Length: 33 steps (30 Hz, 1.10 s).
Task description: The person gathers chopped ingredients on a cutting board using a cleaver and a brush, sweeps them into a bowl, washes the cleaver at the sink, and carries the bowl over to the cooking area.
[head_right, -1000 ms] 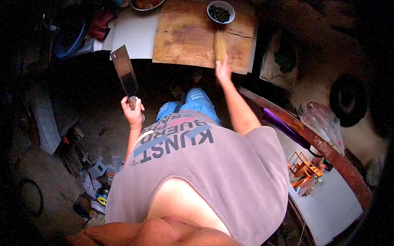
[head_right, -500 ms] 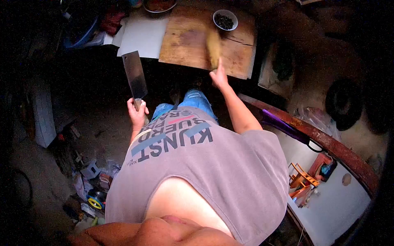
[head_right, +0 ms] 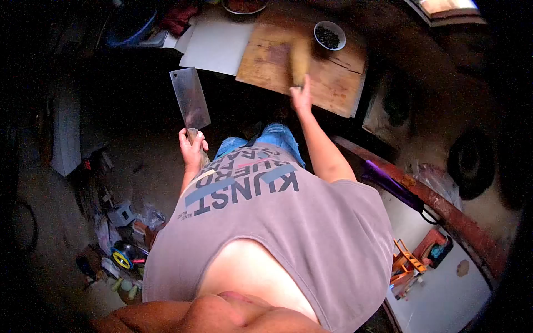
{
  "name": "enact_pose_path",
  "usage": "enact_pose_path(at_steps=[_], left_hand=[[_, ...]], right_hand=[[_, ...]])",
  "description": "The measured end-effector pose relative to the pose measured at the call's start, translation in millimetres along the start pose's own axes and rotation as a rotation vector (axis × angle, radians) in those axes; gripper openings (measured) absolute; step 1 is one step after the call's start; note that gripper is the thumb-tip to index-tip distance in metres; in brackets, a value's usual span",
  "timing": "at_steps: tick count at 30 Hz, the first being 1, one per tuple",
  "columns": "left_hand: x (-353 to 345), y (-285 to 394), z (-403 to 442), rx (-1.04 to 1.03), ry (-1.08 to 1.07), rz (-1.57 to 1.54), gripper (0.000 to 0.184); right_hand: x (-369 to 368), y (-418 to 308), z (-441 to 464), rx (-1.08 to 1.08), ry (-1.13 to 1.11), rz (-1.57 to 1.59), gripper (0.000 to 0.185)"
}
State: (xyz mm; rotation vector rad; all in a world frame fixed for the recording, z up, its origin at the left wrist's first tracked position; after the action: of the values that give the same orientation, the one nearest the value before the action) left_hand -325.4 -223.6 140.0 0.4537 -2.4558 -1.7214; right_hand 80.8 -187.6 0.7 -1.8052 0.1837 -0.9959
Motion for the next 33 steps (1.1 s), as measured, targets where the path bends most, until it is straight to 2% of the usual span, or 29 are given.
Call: enact_pose_path(at_steps=[1, 2, 4, 5, 6, 8, 9, 11, 12, 13, 15, 17, 19, 20, 21, 23, 24, 25, 27, 28, 30, 31, 33], left_hand=[[4, -2, 0, 0.022, 0.020, -0.014, 0.030], [5, -3, -1, 0.025, 0.029, -0.015, 0.030], [11, -3, -4, 0.045, 0.073, -0.068, 0.028], [12, -4, -4, 0.044, 0.078, -0.072, 0.028], [16, -7, -4, 0.063, 0.099, -0.090, 0.029], [20, -7, -2, 0.079, 0.118, -0.107, 0.029], [22, -7, -2, 0.088, 0.133, -0.123, 0.030], [29, -9, -4, 0.102, 0.159, -0.141, 0.030], [32, -9, -4, 0.101, 0.167, -0.148, 0.031], [34, -10, -4, 0.098, 0.176, -0.156, 0.031], [40, -10, -5, 0.099, 0.204, -0.166, 0.031], [49, -9, -8, 0.105, 0.241, -0.168, 0.032], [55, -8, -11, 0.112, 0.271, -0.174, 0.032], [59, -8, -12, 0.124, 0.292, -0.176, 0.032], [61, -9, -12, 0.122, 0.300, -0.180, 0.032], [69, -11, -15, 0.103, 0.331, -0.219, 0.030], [72, -11, -16, 0.103, 0.340, -0.220, 0.030], [73, -12, -15, 0.106, 0.345, -0.221, 0.030], [76, -10, -17, 0.109, 0.355, -0.227, 0.029], [76, -10, -18, 0.129, 0.356, -0.230, 0.029], [79, -11, -17, 0.148, 0.374, -0.244, 0.028], [82, -13, -18, 0.144, 0.383, -0.271, 0.028], [90, -16, -21, 0.139, 0.407, -0.301, 0.027]], right_hand=[[12, 16, 15, -0.061, 0.125, -0.036, 0.070], [-13, 24, 5, -0.152, -0.131, -0.132, 0.069], [-57, -6, -52, 0.329, -0.344, -0.414, 0.066], [-80, -17, -84, 0.411, -0.573, -0.195, 0.066], [-86, -53, -119, 0.176, -0.955, -0.206, 0.069], [-93, -84, -154, 0.226, -1.012, -0.028, 0.071], [-100, -76, -151, 0.232, -1.019, -0.033, 0.071], [-94, -87, -121, 0.399, -0.665, 0.061, 0.074], [-95, -77, -109, 0.062, -0.741, -0.037, 0.075], [-97, -73, -95, 0.063, -0.658, 0.003, 0.073], [-103, -69, -82, -0.156, -0.601, -0.015, 0.073], [-113, -76, -89, -0.177, -0.556, -0.058, 0.068], [-132, -105, -143, -0.524, -1.149, 0.118, 0.062], [-134, -122, -155, -0.403, -1.254, 0.106, 0.057], [-135, -142, -156, -0.310, -1.130, 0.212, 0.057], [-175, -134, -115, 0.212, -0.732, 0.404, 0.059], [-154, -163, -115, -0.213, -0.827, 0.326, 0.063], [-169, -146, -96, -0.228, -0.618, 0.277, 0.066], [-181, -156, -98, -0.164, -0.780, -0.022, 0.063], [-184, -158, -103, -0.160, -0.786, -0.023, 0.063], [-204, -163, -141, 0.004, -1.127, -0.078, 0.066], [-208, -170, -148, 0.182, -1.086, -0.062, 0.068], [-192, -215, -161, 0.749, -0.888, -0.043, 0.071]])
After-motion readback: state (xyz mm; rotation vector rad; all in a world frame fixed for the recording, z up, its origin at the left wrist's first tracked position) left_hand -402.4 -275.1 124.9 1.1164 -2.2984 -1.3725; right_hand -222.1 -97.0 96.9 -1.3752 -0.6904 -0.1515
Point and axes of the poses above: each hand's wrist, its own z-axis towards the middle knuckle, its own x-axis out of the back of the hand, y = z × x, the point moved 7 cm from there along z, towards the middle knuckle, and after that the axes turned 11 degrees about y, right-handed, at the moved point
